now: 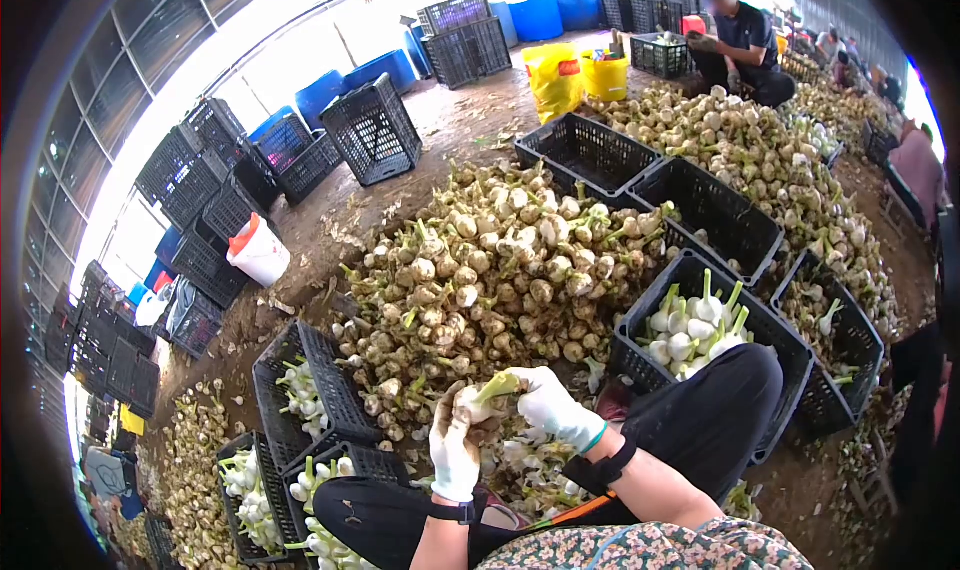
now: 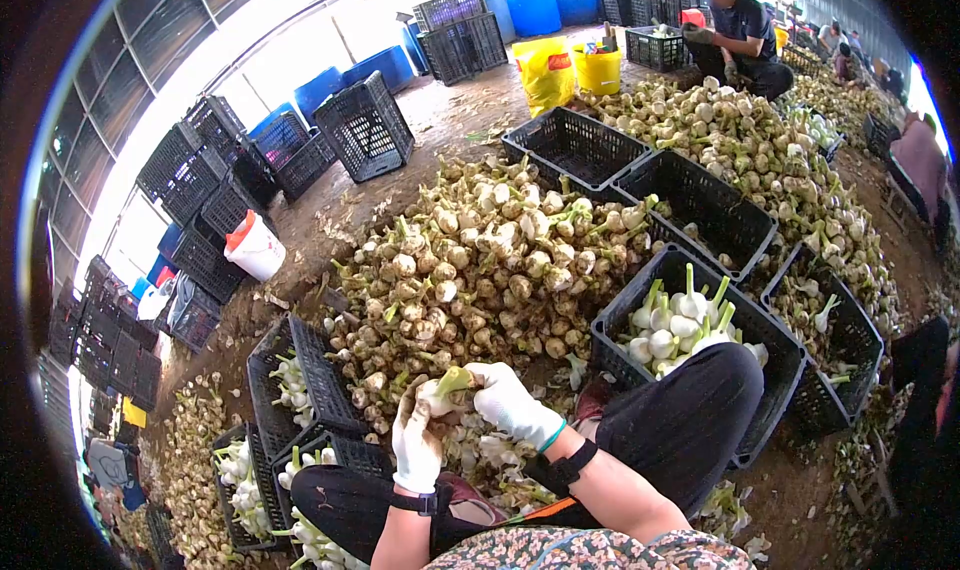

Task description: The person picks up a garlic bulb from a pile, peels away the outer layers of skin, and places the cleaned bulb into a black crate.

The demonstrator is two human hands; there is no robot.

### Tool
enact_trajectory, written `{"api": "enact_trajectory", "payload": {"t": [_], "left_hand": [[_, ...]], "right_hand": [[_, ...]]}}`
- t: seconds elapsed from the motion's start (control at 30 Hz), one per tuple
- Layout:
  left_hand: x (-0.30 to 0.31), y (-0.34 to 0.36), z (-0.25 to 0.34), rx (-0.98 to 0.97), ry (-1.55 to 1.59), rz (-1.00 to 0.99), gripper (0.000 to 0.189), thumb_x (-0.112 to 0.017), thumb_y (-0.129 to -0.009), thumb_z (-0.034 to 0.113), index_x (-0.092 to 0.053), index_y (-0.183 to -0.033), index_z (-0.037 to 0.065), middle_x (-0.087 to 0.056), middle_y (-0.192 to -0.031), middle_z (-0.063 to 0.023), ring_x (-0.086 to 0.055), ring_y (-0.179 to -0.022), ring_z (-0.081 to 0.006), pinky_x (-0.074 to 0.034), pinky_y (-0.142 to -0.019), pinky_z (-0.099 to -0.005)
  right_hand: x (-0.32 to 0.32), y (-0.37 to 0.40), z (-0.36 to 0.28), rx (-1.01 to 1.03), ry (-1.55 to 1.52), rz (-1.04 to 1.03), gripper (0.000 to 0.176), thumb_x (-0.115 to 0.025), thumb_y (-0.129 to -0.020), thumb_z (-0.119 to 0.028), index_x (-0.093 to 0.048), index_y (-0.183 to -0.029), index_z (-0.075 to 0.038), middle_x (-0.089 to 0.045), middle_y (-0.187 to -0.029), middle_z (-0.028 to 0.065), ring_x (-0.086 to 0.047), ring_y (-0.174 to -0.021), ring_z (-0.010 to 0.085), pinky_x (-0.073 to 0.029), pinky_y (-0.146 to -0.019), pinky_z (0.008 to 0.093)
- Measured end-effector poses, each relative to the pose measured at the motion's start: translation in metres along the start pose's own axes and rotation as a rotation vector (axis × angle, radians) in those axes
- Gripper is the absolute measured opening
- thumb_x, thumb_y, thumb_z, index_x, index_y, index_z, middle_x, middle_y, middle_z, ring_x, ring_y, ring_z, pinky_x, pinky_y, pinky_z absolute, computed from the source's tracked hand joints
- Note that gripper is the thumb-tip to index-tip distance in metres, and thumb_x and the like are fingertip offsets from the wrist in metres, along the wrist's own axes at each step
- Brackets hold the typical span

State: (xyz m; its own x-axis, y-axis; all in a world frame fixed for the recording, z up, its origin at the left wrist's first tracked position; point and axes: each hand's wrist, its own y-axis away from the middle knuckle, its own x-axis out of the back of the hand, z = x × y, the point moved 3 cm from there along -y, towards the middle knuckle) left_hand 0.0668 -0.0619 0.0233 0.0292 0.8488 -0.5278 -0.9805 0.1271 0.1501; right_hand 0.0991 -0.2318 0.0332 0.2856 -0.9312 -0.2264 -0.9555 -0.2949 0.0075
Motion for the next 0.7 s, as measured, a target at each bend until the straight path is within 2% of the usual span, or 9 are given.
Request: {"api": "enact_trajectory", "payload": {"t": [0.13, 0.2, 0.27, 0.33, 0.47, 0.53, 0.6, 0.63, 0.7], "left_hand": [[0.007, -0.007, -0.012, 0.053, 0.048, -0.014, 0.048, -0.065, -0.093, 0.014, -0.045, -0.136, 0.003, -0.061, -0.120, -0.0097, -0.065, -0.098, -0.0190, -0.057, -0.074, -0.0325], [-0.001, -0.006, -0.011, -0.428, -0.513, 0.101, 0.050, -0.068, -0.091, 0.012, -0.047, -0.135, 0.002, -0.065, -0.111, -0.0107, -0.068, -0.084, -0.0201, -0.057, -0.068, -0.0311], [0.006, -0.003, -0.009, -0.289, -0.420, 0.084, 0.050, -0.069, -0.090, 0.010, -0.047, -0.134, 0.002, -0.065, -0.107, -0.0111, -0.068, -0.081, -0.0198, -0.057, -0.065, -0.0304], [0.010, -0.002, -0.003, -0.025, -0.229, 0.040, 0.051, -0.071, -0.088, 0.007, -0.048, -0.132, 0.001, -0.066, -0.101, -0.0117, -0.067, -0.075, -0.0192, -0.055, -0.058, -0.0290], [0.000, 0.013, 0.017, 0.037, -0.054, -0.144, 0.054, -0.074, -0.085, 0.008, -0.048, -0.132, 0.003, -0.067, -0.103, -0.0122, -0.068, -0.076, -0.0223, -0.054, -0.057, -0.0293], [0.013, 0.016, 0.022, -0.007, -0.002, -0.198, 0.071, -0.079, -0.082, 0.014, -0.042, -0.141, 0.006, -0.065, -0.109, -0.0142, -0.069, -0.084, -0.0255, -0.057, -0.060, -0.0312], [0.007, 0.020, 0.031, -0.007, -0.075, -0.098, 0.073, -0.079, -0.081, 0.008, -0.040, -0.142, 0.005, -0.061, -0.119, -0.0147, -0.068, -0.091, -0.0250, -0.058, -0.067, -0.0312], [0.010, 0.018, 0.030, -0.009, -0.073, -0.095, 0.073, -0.079, -0.081, 0.008, -0.040, -0.142, 0.005, -0.061, -0.119, -0.0147, -0.068, -0.091, -0.0250, -0.058, -0.067, -0.0312], [0.021, 0.015, 0.025, -0.108, -0.334, -0.118, 0.074, -0.076, -0.079, 0.000, -0.039, -0.143, 0.003, -0.055, -0.129, -0.0144, -0.064, -0.103, -0.0236, -0.056, -0.080, -0.0310]], "right_hand": [[-0.005, -0.004, 0.012, -0.005, 0.039, -0.004, 0.041, -0.050, -0.070, 0.012, -0.069, -0.104, -0.001, -0.070, -0.089, 0.0004, -0.056, -0.081, 0.0061, -0.048, -0.074, 0.0232], [-0.008, -0.005, 0.018, 0.076, 0.106, 0.041, 0.038, -0.050, -0.071, 0.011, -0.069, -0.102, 0.000, -0.070, -0.087, 0.0015, -0.057, -0.080, 0.0065, -0.048, -0.074, 0.0234], [-0.008, 0.000, 0.016, 0.141, 0.219, 0.137, 0.035, -0.051, -0.072, 0.010, -0.068, -0.100, 0.000, -0.070, -0.083, 0.0037, -0.059, -0.077, 0.0080, -0.049, -0.073, 0.0248], [0.002, -0.004, 0.020, -0.025, 0.021, 0.032, 0.015, -0.063, -0.085, 0.001, -0.068, -0.100, 0.001, -0.069, -0.082, 0.0018, -0.061, -0.074, 0.0107, -0.052, -0.069, 0.0287], [0.018, -0.019, 0.059, -0.166, -0.974, 0.271, 0.017, -0.054, -0.094, -0.004, -0.061, -0.108, 0.002, -0.067, -0.103, 0.0119, -0.066, -0.085, 0.0219, -0.057, -0.070, 0.0396], [0.054, -0.033, 0.083, -0.152, -0.878, 0.563, 0.022, -0.049, -0.094, -0.002, -0.059, -0.112, 0.004, -0.067, -0.105, 0.0114, -0.067, -0.089, 0.0251, -0.056, -0.073, 0.0408], [0.077, -0.042, 0.111, -0.242, 0.132, 0.202, 0.033, -0.051, -0.090, -0.001, -0.054, -0.122, 0.006, -0.067, -0.109, 0.0180, -0.066, -0.095, 0.0311, -0.054, -0.080, 0.0418], [0.046, -0.016, 0.051, -0.196, 0.881, 0.181, 0.037, -0.058, -0.087, -0.008, -0.058, -0.122, 0.004, -0.066, -0.110, 0.0233, -0.065, -0.099, 0.0339, -0.052, -0.086, 0.0397], [0.013, -0.007, 0.027, 0.073, 0.786, 0.119, 0.046, -0.071, -0.080, -0.019, -0.061, -0.122, -0.002, -0.066, -0.109, 0.0197, -0.064, -0.100, 0.0359, -0.051, -0.088, 0.0381]]}}
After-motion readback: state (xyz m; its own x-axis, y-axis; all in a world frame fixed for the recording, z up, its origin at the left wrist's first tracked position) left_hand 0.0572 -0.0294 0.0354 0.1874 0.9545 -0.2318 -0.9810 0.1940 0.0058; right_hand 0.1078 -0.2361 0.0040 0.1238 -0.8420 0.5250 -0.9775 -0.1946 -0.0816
